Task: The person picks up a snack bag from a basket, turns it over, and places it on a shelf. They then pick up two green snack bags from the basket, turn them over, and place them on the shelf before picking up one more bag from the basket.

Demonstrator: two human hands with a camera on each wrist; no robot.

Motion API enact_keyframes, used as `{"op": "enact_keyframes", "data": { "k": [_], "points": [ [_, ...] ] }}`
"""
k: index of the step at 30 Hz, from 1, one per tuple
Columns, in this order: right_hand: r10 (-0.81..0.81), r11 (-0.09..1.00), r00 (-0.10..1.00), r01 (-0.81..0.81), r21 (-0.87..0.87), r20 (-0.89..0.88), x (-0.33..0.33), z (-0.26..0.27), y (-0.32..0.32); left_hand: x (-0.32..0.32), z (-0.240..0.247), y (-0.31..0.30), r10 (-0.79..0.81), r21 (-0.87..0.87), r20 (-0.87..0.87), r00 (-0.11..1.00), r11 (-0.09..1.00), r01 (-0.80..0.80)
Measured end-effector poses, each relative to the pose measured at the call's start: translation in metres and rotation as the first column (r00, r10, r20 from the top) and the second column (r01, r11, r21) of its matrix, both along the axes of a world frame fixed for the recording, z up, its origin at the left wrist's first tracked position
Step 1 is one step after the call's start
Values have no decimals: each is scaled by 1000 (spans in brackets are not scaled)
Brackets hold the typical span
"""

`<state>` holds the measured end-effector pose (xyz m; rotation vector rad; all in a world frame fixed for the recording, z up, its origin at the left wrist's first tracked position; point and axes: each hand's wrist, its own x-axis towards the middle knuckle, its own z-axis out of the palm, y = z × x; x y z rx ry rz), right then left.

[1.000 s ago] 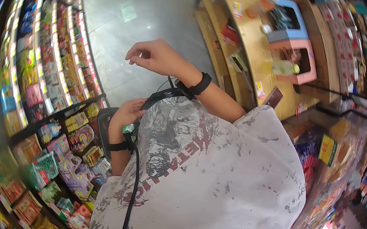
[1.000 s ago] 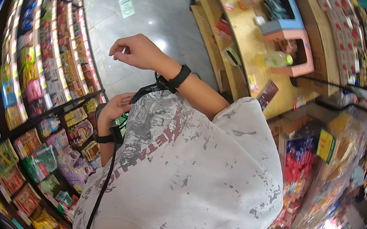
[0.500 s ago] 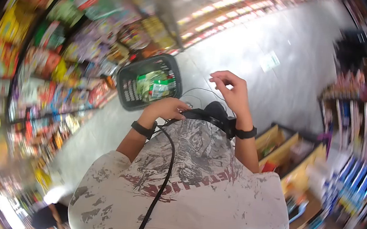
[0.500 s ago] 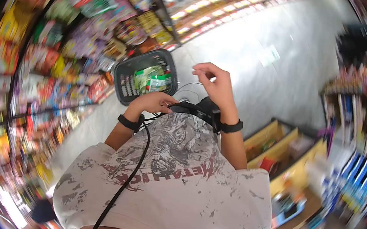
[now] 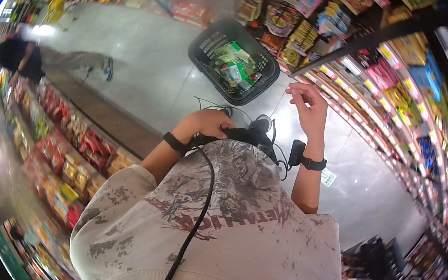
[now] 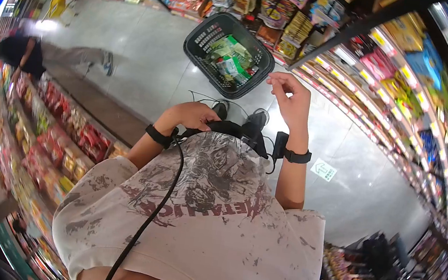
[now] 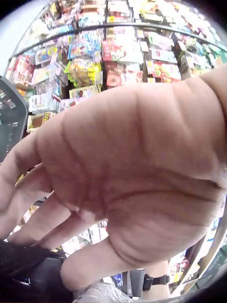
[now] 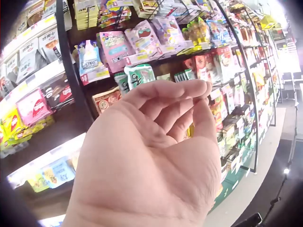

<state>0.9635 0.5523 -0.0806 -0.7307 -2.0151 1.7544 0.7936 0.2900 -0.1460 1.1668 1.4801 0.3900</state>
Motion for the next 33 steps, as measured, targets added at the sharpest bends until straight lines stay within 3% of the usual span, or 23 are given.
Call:
{"op": "enact_keyframes", "data": {
  "k": [9,18,20,26,30,33],
  "points": [
    [248,968,969,-248,-23,-24,-67,-9,-9,39,5,-63,396,-9,-39,917,918,-397],
    [417,908,908,-418,-17,-47,-150,-2,-102,13,6,-167,520,144,-70,851,850,-507],
    [435,900,898,-436,9,-59,-170,-2,-125,11,9,-191,606,87,-47,794,794,-601],
    [385,922,916,-387,11,-112,-221,6,-164,4,3,-234,702,62,-28,712,712,-700],
    [336,940,931,-340,-6,-145,-251,1,-154,-10,7,-237,737,-10,57,674,675,-737],
    [272,956,948,-286,-67,-166,-276,-20,-128,-25,-13,-243,739,-5,23,673,674,-739]
  ]
}}
